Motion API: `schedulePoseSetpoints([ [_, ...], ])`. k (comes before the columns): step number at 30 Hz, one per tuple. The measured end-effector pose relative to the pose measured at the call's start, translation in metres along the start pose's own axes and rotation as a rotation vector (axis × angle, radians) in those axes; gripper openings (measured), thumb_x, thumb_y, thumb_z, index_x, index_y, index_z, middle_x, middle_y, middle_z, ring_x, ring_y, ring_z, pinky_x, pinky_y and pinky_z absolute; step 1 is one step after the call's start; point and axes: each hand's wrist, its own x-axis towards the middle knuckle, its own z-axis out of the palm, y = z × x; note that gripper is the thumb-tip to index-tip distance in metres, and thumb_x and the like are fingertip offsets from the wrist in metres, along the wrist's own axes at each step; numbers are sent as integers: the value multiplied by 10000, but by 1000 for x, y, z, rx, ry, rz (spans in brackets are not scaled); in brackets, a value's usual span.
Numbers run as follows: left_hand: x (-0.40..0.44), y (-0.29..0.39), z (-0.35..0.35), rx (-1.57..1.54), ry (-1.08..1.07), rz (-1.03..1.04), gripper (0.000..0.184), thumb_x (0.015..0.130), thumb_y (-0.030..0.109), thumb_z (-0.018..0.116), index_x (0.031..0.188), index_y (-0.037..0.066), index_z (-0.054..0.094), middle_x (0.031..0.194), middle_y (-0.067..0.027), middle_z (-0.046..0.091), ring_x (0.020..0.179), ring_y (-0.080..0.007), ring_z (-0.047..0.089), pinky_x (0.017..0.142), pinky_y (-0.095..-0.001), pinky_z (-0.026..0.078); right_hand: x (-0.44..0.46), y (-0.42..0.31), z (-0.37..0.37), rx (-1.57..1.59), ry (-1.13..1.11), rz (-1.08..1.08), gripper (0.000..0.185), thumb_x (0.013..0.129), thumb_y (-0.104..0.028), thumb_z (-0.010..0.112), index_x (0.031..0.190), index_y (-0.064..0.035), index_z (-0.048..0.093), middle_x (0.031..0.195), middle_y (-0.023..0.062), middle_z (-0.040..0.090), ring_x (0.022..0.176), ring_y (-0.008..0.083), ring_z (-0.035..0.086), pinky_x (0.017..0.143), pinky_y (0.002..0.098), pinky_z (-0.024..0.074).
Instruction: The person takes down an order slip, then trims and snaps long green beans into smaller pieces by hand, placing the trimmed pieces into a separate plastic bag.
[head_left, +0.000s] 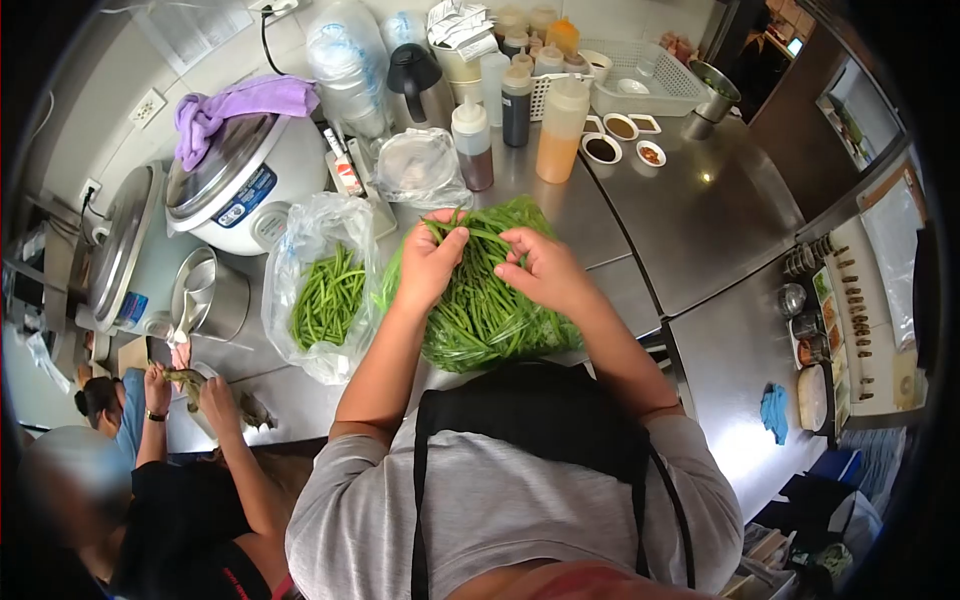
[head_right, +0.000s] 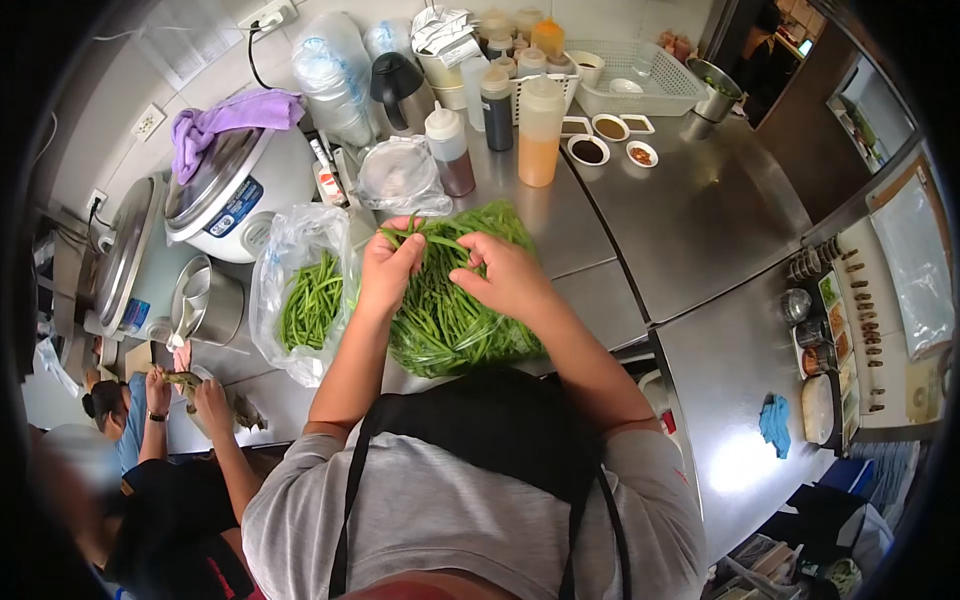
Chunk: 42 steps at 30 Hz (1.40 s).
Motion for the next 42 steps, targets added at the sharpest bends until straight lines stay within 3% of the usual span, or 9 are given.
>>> schedulePoseSetpoints([
  [5, -4, 4, 3, -17, -58, 18, 137, 811, 64, 522, 934, 17, 483, 607, 18, 437, 465, -48, 348, 427, -186, 289, -1, 6, 6, -158, -14, -39, 187, 767, -219, 548, 837, -47, 574, 768, 115, 589, 700, 284, 569, 613, 366, 446],
  [9, -10, -4, 5, 198, -44, -8, 141, 816, 82, 517, 938, 14, 532, 725, -17, 502, 626, -91, 462, 583, -217, 383, -6, 6, 8, -461, -69, 31, 192, 778, -248, 528, 763, -60, 563, 751, 113, 580, 689, 294, 563, 601, 401, 437],
  [14, -15, 3, 17, 697, 26, 335, 170, 834, 113, 493, 956, 22, 570, 940, -69, 550, 887, -184, 514, 831, -292, 364, -12, 7, 11, -597, -10, -5, 189, 778, -246, 528, 717, -68, 541, 718, 105, 561, 662, 291, 556, 580, 405, 432],
  [20, -11, 4, 8, -436, -94, -122, 186, 860, 208, 479, 929, 43, 532, 953, -124, 574, 929, -264, 534, 854, -356, 378, -9, 5, 14, -273, 257, -196, 158, 780, -179, 541, 702, -45, 511, 686, 115, 542, 621, 294, 533, 547, 372, 418],
  [29, -12, 18, 24, -755, -140, -114, 199, 866, 249, 455, 895, 63, 520, 890, -113, 576, 920, -270, 542, 788, -404, 444, -4, 3, 32, 576, 308, -209, 206, 873, -185, 457, 740, -29, 476, 617, -2, 459, 577, 57, 416, 508, 215, 357],
  [36, -13, 31, 29, -747, -100, -124, 204, 881, 245, 422, 871, 65, 518, 881, -105, 574, 903, -261, 544, 779, -398, 450, -3, -14, 26, 956, 251, -153, 196, 879, -179, 434, 742, -44, 470, 597, -13, 413, 549, 51, 369, 500, 186, 313],
  [38, -14, 49, 37, -1020, 77, -383, 206, 885, 244, 414, 866, 64, 511, 849, -96, 568, 874, -256, 546, 760, -389, 456, -6, -12, 24, 1039, 203, -132, 184, 873, -159, 431, 730, -46, 460, 587, -13, 398, 533, 52, 355, 483, 186, 296],
  [40, -15, 50, 39, -1019, 93, -409, 209, 889, 248, 404, 863, 66, 505, 809, -82, 558, 823, -241, 547, 734, -375, 461, -10, -9, 25, 1165, 115, -116, 176, 851, -121, 434, 691, -49, 445, 580, -11, 392, 518, 57, 348, 468, 191, 287],
  [42, -14, 29, 33, -744, -54, -205, 216, 893, 256, 392, 861, 71, 498, 761, -61, 543, 752, -216, 546, 703, -358, 466, -14, -5, 25, 1216, 78, -130, 182, 829, -94, 438, 652, -52, 426, 574, -8, 386, 507, 61, 339, 457, 194, 281],
])
